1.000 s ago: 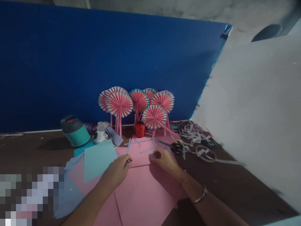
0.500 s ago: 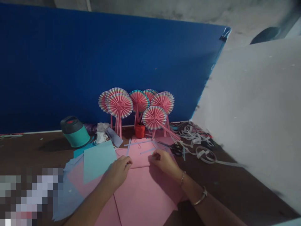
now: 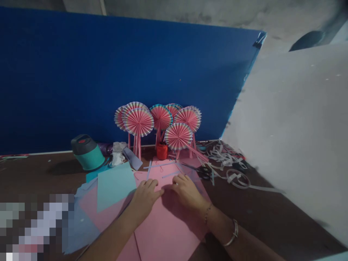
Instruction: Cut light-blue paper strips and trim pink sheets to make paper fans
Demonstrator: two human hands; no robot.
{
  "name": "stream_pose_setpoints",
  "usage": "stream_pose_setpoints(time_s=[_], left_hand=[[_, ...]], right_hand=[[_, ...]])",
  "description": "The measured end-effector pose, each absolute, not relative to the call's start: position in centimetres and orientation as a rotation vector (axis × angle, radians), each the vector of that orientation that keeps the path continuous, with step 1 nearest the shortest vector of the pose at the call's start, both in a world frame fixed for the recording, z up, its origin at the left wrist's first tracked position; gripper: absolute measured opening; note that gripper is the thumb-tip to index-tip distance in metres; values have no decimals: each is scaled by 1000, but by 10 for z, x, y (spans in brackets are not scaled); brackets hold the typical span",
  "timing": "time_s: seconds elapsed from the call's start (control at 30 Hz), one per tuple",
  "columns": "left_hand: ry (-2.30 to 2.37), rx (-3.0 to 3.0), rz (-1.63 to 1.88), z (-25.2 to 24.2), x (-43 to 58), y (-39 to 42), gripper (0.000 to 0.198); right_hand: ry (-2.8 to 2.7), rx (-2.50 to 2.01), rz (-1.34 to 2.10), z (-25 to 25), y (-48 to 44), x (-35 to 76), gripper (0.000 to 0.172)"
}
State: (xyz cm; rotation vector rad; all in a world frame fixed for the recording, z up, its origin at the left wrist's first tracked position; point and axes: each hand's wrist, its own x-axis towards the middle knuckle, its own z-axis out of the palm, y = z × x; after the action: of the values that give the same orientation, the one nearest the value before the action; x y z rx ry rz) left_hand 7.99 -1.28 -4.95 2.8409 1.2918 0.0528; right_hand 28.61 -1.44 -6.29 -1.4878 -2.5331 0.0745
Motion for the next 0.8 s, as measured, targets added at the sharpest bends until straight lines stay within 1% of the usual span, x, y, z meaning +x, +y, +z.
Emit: stream_pose_setpoints(time_s=[0.1,0.17,0.23,0.37,0.47,0.57,0.67,0.73,0.8], left_hand=[[1279,2825,52,-43,79,-12,46],[1286,2809,48,-41,73,-10,42],[1321,2779,29,-41,66,-6,38],[1404,2717,17,-42,55,-2,37],[1504,2676,67,-42,52,0,31],[1678,2575,247,-42,48,2,30],[1769,2409,568,-48,46,1,33],[1686,2264,794,-54,50,-2,33],[1497,2086,940,-61,58,-7,32]], right_hand=[[-2666,-1439,76,-59,-15,286,23],[-2674,-1460,88,-57,-16,289,25],[-2676,-1476,94,-56,-16,293,25],[-2695,-1494,77,-59,-16,298,24],[-2707,-1467,51,-62,-15,299,24],[-2652,-1450,81,-65,-12,300,22],[-2433,-1387,97,-69,-11,299,22],[-2279,-1285,43,-71,-12,296,22],[-2206,-1161,-29,-72,-16,291,21]])
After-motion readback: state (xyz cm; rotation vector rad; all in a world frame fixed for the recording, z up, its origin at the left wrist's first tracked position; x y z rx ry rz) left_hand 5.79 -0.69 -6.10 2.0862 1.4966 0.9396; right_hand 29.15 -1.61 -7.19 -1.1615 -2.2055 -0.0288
